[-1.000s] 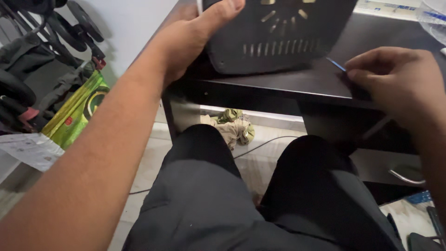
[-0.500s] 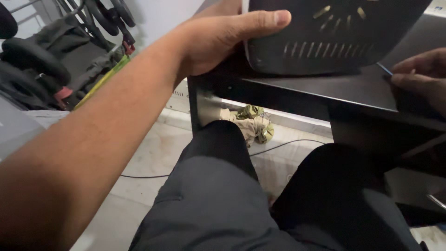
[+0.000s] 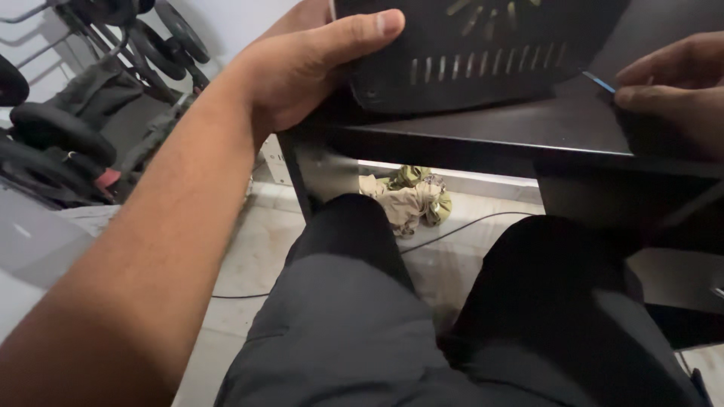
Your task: The person uses a small screwdriver to remove screws from the black cover of a white electronic device, then separates the cover from the main body and removes a metal bracket from the interior.
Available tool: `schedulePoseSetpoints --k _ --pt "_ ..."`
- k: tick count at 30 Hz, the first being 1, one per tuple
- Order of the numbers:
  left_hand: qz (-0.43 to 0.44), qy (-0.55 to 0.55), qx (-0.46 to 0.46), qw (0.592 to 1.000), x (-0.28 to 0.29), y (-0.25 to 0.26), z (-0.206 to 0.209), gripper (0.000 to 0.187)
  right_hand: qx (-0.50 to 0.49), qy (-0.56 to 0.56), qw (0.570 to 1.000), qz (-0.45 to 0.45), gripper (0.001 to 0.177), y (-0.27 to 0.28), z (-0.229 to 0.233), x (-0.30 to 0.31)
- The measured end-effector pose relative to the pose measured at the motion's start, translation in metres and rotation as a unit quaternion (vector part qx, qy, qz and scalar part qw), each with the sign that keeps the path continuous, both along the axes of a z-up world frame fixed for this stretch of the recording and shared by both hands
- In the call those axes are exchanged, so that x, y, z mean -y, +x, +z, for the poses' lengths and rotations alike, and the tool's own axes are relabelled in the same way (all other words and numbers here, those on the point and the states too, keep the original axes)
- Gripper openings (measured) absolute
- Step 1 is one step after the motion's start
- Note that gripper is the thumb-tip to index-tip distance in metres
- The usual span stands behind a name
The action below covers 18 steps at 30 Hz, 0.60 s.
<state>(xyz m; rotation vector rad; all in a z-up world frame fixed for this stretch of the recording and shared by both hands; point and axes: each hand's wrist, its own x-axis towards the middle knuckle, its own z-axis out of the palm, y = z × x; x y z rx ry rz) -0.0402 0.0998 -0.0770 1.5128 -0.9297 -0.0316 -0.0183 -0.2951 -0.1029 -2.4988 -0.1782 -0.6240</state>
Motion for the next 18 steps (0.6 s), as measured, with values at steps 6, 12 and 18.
schedulePoseSetpoints --k 6,12,18 --pt "-0.006 -0.006 -0.004 1.0 -0.002 -0.001 0.001 0.06 -0.015 0.032 0.999 -0.005 0.021 -0.019 0.01 -0.012" --pt "-0.016 -0.02 0.016 1.0 -0.003 0.003 -0.006 0.053 0.017 -0.039 0.999 -0.006 0.023 -0.022 0.008 -0.013" --pt "0.004 -0.025 -0.011 1.0 -0.01 0.013 -0.013 0.043 0.085 -0.013 0.994 0.069 0.023 0.009 -0.017 0.006"
